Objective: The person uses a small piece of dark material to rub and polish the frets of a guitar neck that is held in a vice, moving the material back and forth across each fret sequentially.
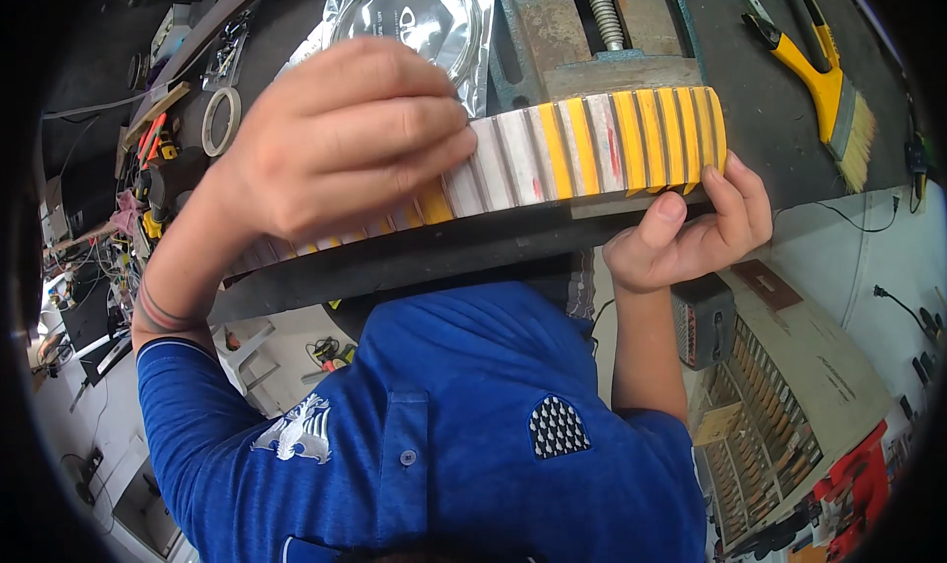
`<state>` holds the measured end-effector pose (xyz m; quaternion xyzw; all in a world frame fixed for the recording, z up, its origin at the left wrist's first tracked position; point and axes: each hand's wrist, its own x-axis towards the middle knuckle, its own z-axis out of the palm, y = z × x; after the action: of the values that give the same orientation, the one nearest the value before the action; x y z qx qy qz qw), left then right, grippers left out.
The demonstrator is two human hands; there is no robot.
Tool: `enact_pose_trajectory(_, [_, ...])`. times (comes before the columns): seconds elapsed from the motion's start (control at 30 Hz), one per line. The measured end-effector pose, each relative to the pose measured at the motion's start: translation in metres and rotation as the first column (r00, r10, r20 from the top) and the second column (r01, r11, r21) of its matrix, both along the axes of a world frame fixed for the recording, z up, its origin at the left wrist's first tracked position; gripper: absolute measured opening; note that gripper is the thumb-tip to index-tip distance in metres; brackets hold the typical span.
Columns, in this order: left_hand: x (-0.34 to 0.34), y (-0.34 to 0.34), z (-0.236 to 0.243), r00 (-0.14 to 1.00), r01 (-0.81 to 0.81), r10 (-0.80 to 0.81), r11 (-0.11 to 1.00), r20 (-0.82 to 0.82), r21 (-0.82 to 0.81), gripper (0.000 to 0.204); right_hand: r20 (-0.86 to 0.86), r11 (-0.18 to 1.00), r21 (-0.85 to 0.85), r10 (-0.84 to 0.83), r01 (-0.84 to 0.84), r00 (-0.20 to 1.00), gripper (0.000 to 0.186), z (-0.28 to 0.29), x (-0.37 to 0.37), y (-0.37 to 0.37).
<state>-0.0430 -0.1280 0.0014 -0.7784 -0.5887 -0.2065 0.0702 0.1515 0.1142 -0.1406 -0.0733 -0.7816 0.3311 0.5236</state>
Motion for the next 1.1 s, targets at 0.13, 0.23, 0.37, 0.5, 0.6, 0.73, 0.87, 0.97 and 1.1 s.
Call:
enact_pose_trajectory(0.13, [0.026,0.002,-0.013,0.988,0.085,-0.089,0.996,0.125,0.035,0.038,-0.019,0.999,-0.023,0.036,-0.036,0.999,0.037,-0.002,-0.001,-0.001])
enact_pose_trajectory(0.23, [-0.005,0.001,-0.011,0.997,0.081,-0.079,0.994,-0.026,0.077,0.035,-0.032,1.000,-0.022,0.017,-0.018,0.999,0.037,0.000,-0.001,-0.002])
enact_pose_trajectory(0.37, [0.037,-0.001,-0.012,0.983,0.045,-0.052,0.998,0.175,0.044,0.039,-0.014,0.999,-0.020,0.025,-0.025,1.000,0.039,-0.002,0.000,-0.001])
enact_pose_trajectory(0.5, [0.008,0.000,-0.006,0.991,-0.041,0.032,0.997,0.132,0.062,0.044,-0.019,0.999,-0.027,0.029,-0.029,0.999,0.039,-0.001,-0.001,-0.001])
enact_pose_trajectory(0.6, [0.020,0.000,-0.007,0.991,-0.054,0.048,0.997,0.125,0.050,0.042,0.001,1.000,0.000,0.013,-0.013,1.000,0.038,-0.001,0.000,0.001])
enact_pose_trajectory(0.73, [0.026,0.000,-0.009,0.996,-0.020,0.015,0.998,0.091,0.058,0.032,-0.028,0.999,-0.041,0.026,-0.027,0.999,0.038,-0.002,0.000,-0.001])
enact_pose_trajectory(0.87, [0.035,0.000,-0.007,0.998,-0.036,0.034,0.998,0.045,0.043,0.031,-0.014,1.000,-0.020,0.022,-0.022,1.000,0.037,-0.003,0.002,0.000])
enact_pose_trajectory(0.97, [0.037,-0.002,-0.005,0.996,0.057,-0.058,0.998,0.066,0.018,0.045,-0.011,0.999,-0.016,0.038,-0.038,0.999,0.036,-0.002,0.002,0.000])
enact_pose_trajectory(1.1, [0.014,0.001,0.001,0.981,-0.123,0.122,0.992,0.151,0.001,0.041,0.008,0.999,0.007,0.034,-0.034,0.999,0.035,0.000,0.003,0.001])
